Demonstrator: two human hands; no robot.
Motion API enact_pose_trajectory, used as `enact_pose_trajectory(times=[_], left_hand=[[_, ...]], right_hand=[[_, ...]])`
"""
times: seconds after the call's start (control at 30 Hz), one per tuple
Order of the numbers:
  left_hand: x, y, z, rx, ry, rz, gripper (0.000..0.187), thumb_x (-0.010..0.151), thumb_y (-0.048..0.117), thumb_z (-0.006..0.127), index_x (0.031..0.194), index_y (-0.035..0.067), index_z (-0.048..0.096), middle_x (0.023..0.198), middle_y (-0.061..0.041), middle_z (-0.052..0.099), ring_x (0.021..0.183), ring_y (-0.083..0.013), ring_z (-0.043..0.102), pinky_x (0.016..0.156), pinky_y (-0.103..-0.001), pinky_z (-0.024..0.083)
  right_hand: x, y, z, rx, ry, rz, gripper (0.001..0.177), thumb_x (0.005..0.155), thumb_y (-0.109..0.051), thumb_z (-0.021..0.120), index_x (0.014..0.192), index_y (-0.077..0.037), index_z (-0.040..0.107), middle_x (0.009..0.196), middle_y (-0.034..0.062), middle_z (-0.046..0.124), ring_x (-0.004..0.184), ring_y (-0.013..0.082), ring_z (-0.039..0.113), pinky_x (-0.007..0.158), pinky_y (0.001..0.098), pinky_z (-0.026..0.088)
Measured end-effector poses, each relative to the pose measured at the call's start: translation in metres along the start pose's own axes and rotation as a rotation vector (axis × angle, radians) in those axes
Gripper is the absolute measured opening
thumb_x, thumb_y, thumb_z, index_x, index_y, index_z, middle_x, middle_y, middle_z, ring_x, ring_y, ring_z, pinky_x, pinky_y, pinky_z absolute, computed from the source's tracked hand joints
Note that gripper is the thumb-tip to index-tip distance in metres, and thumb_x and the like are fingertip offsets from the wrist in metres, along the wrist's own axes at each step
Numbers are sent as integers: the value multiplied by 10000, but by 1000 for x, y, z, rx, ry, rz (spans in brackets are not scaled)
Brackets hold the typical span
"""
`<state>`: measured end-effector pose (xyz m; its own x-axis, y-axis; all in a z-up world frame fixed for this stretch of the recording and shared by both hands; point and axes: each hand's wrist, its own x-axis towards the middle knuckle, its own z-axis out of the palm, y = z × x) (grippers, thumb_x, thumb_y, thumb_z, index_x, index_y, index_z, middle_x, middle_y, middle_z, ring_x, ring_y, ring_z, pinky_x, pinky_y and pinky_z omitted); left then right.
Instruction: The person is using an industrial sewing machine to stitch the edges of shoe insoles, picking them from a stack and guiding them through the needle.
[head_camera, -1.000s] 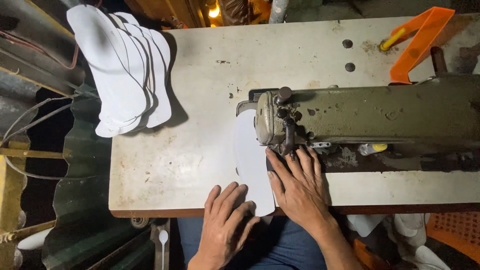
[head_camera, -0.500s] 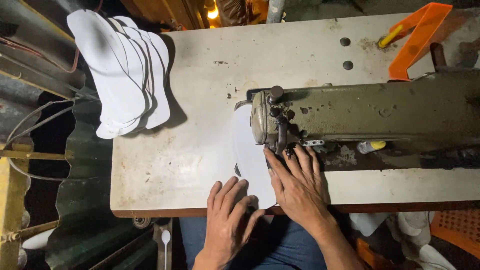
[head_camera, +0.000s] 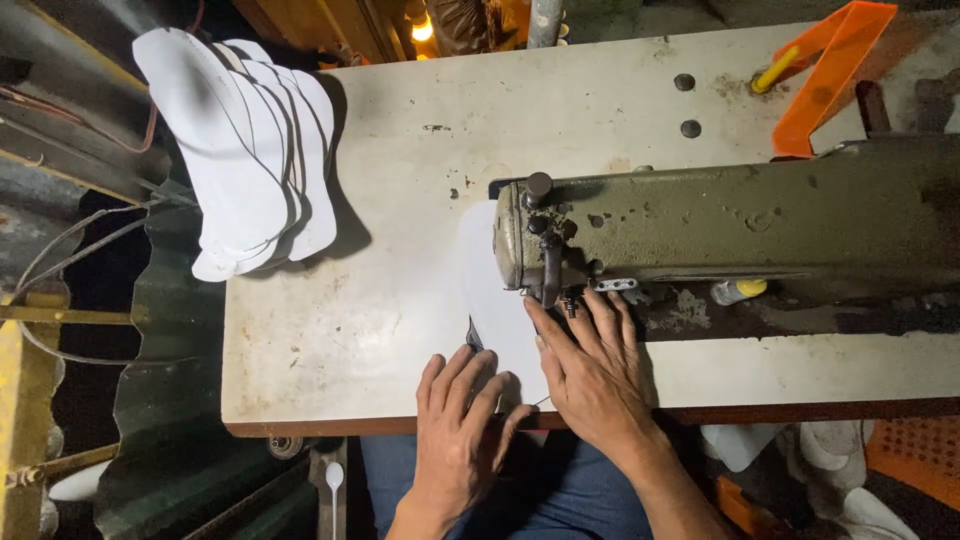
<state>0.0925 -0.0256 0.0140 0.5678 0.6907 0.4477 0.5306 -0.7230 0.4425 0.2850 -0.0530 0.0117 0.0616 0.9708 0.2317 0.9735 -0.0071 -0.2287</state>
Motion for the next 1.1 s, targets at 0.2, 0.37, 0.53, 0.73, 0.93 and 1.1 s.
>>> enact_pose_trajectory(times=[0.2, 0.37, 0.53, 0.73, 0.93, 1.1], left_hand=[[4, 0, 0, 2, 1, 5, 369, 921, 323, 797, 1148, 66, 663, 1326, -160, 648, 1317, -357, 561, 1156, -573, 369], [6, -1, 6, 30, 18, -7, 355, 936, 338, 771, 1150, 74, 670, 1318, -149, 651, 1306, -348, 565, 1157, -562, 371], [11, -1, 4, 19, 7, -23, 343, 931, 331, 766, 1143, 75, 681, 1312, -144, 651, 1310, -350, 558, 1165, -556, 361], [14, -3, 5, 9, 5, -26, 337, 945, 327, 739, 1150, 67, 672, 1331, -148, 638, 1331, -355, 539, 1172, -556, 349], [17, -6, 5, 35, 9, -27, 318, 956, 302, 720, 1157, 62, 667, 1337, -145, 638, 1328, -350, 541, 1167, -549, 355], [19, -10, 6, 39, -14, -30, 332, 959, 291, 710, 1187, 55, 657, 1358, -131, 629, 1350, -344, 524, 1180, -545, 335]], right_hand=[[1, 0, -1, 3, 14, -10, 569, 974, -243, 543, 1541, -226, 497, 1248, 123, 670, 1349, 366, 486, 1181, 551, 303], [2, -1, -4, 0, 28, -12, 539, 989, -244, 530, 1528, -218, 516, 1221, 132, 671, 1323, 363, 498, 1179, 544, 313], [2, -1, -3, 1, 37, -14, 522, 1001, -244, 524, 1522, -217, 524, 1200, 139, 671, 1314, 376, 506, 1174, 540, 322], [2, 0, -3, -11, 42, -13, 517, 1005, -256, 539, 1521, -221, 527, 1162, 131, 694, 1296, 361, 522, 1170, 532, 335], [2, 0, -4, 0, 21, -3, 532, 1003, -261, 529, 1533, -219, 508, 1202, 117, 675, 1327, 341, 492, 1185, 524, 303], [2, 0, -2, -29, 48, -5, 509, 1009, -273, 536, 1515, -226, 533, 1150, 133, 685, 1301, 352, 526, 1176, 522, 330]])
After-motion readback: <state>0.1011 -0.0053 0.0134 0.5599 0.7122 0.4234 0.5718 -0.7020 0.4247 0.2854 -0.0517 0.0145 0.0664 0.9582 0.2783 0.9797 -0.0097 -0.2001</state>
